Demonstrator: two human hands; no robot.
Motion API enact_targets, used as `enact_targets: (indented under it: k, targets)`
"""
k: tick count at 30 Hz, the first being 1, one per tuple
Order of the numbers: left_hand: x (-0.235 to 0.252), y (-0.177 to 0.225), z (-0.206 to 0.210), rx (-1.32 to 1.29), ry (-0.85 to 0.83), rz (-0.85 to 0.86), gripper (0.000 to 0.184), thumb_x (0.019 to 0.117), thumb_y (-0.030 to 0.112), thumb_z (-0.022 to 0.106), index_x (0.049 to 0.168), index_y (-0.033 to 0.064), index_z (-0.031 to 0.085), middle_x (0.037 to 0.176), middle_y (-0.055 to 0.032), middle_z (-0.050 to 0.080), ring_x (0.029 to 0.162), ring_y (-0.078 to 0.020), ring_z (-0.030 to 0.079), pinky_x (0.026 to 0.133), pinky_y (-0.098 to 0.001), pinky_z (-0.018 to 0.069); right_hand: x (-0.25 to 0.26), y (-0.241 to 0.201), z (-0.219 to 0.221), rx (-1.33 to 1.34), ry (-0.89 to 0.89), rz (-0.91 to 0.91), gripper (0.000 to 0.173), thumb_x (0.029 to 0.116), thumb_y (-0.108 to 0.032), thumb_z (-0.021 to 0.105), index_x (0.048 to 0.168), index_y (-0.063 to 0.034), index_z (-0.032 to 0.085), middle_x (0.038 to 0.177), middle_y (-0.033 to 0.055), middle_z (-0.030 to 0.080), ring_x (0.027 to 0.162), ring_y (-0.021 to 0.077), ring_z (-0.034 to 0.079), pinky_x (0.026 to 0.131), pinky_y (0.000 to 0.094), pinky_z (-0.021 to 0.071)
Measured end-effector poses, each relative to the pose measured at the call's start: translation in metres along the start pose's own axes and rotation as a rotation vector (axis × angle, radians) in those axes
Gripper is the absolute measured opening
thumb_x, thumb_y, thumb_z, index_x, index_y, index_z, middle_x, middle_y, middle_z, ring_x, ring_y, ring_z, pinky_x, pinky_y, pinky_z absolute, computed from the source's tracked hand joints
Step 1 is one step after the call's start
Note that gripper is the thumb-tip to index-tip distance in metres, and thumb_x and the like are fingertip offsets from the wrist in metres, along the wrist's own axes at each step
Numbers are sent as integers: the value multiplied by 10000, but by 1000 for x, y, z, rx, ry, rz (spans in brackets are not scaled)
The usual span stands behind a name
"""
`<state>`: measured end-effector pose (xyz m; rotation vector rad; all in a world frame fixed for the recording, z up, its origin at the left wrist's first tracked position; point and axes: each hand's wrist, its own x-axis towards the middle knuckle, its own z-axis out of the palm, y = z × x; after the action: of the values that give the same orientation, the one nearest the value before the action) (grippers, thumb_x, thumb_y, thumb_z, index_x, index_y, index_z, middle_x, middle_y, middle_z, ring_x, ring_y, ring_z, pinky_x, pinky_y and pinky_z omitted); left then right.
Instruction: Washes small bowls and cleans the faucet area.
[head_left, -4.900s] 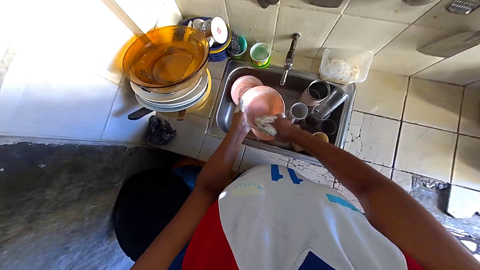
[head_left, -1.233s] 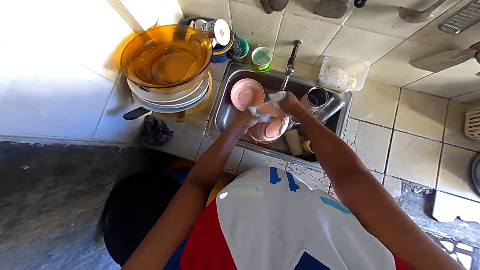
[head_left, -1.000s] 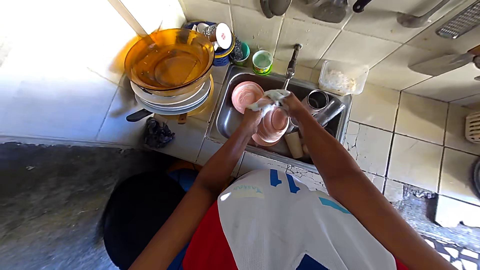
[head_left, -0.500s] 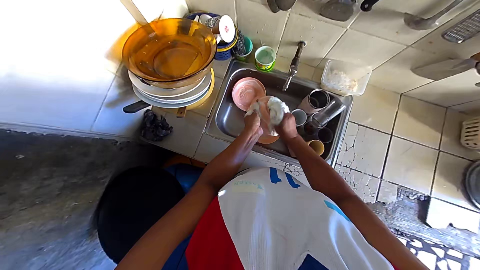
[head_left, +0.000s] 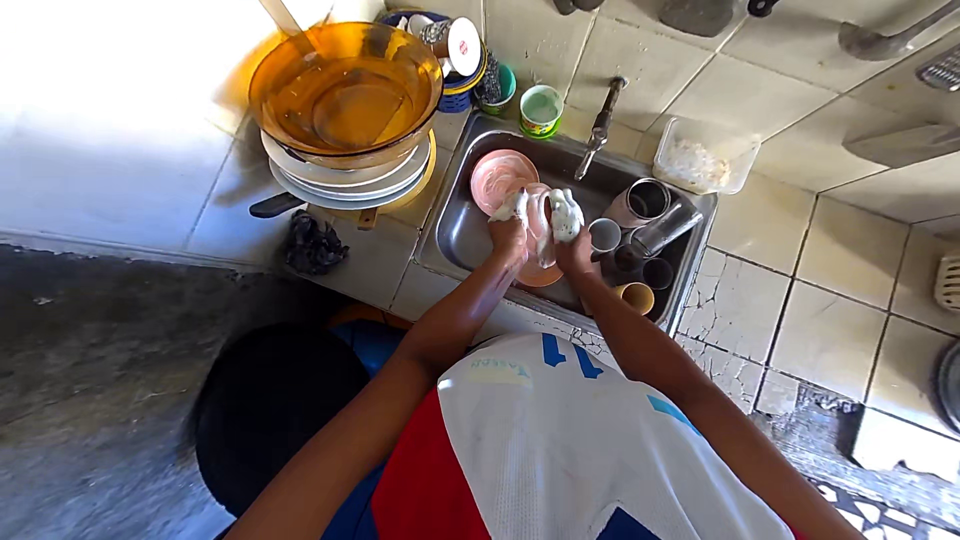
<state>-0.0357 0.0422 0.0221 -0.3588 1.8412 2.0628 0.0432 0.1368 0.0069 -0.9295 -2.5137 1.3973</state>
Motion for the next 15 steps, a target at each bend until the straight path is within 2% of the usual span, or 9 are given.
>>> enact_targets:
  k: [3,6,8,9,10,12,13,14,15]
  targets:
    - [-4,-14,0,-75,49,-18,282,1034,189,602,1232,-10,617,1157,-154,664,1080,-198,631,956,-393,533,-24,-6,30,83,83,-9,495,912,-78,656,1350,128,547,1301,327,619,1269,418,590,1108,560,447]
    - [-13,-16,-9,44,27,-75,280,1049,154,565,1259,-30,585,1153,-175,652,1060,-217,635,939,-394,535,-37,-17,34,-55,-3,-131,517,879,-118,719,1309,138,590,1279,357,624,1250,478,594,1095,603,436]
    - [-19,-19,-9,182,-25,-49,280,973,37,603,1235,-58,577,1139,-196,651,1056,-235,637,932,-411,543,-19,-14,24,-132,-47,-92,529,838,-160,755,1254,137,618,1223,362,645,1201,497,618,1043,637,466]
    - [-20,-18,-7,254,-49,-19,289,961,31,630,1228,-71,588,1152,-212,656,1082,-247,635,963,-421,528,-5,-14,17,-104,-61,-22,529,846,-155,746,1262,140,607,1239,367,633,1215,495,606,1048,643,460]
    - [-21,-17,-5,309,-55,54,265,962,69,664,1181,-77,636,1123,-212,686,1069,-241,654,972,-414,528,9,-15,9,1,-70,71,510,897,-125,703,1305,149,566,1286,370,602,1253,476,580,1077,624,442]
    - [-25,-18,-5,384,-102,238,242,943,64,676,1129,-90,666,1070,-210,709,1032,-222,676,969,-385,534,36,0,9,303,-23,242,392,1040,-198,542,1348,39,588,1290,234,650,1216,307,625,1056,495,495]
    - [-26,-21,-6,425,-135,352,254,921,42,680,1124,-111,668,1062,-227,715,1033,-238,687,979,-384,535,46,10,12,490,-24,367,390,1083,-296,455,1327,-42,621,1228,144,683,1138,221,652,984,438,537]
    - [-26,-24,-8,473,-169,463,271,886,22,697,1108,-130,667,1049,-247,712,1029,-270,688,979,-399,529,52,17,15,712,-35,502,391,1093,-375,398,1238,-95,628,1081,73,679,982,161,657,847,390,562]
    - [-23,-27,-10,534,-201,568,294,844,11,720,1090,-143,673,1038,-270,711,1025,-319,691,977,-435,527,52,22,18,904,-71,623,416,1098,-440,334,1167,-125,597,963,39,636,862,142,629,742,368,549]
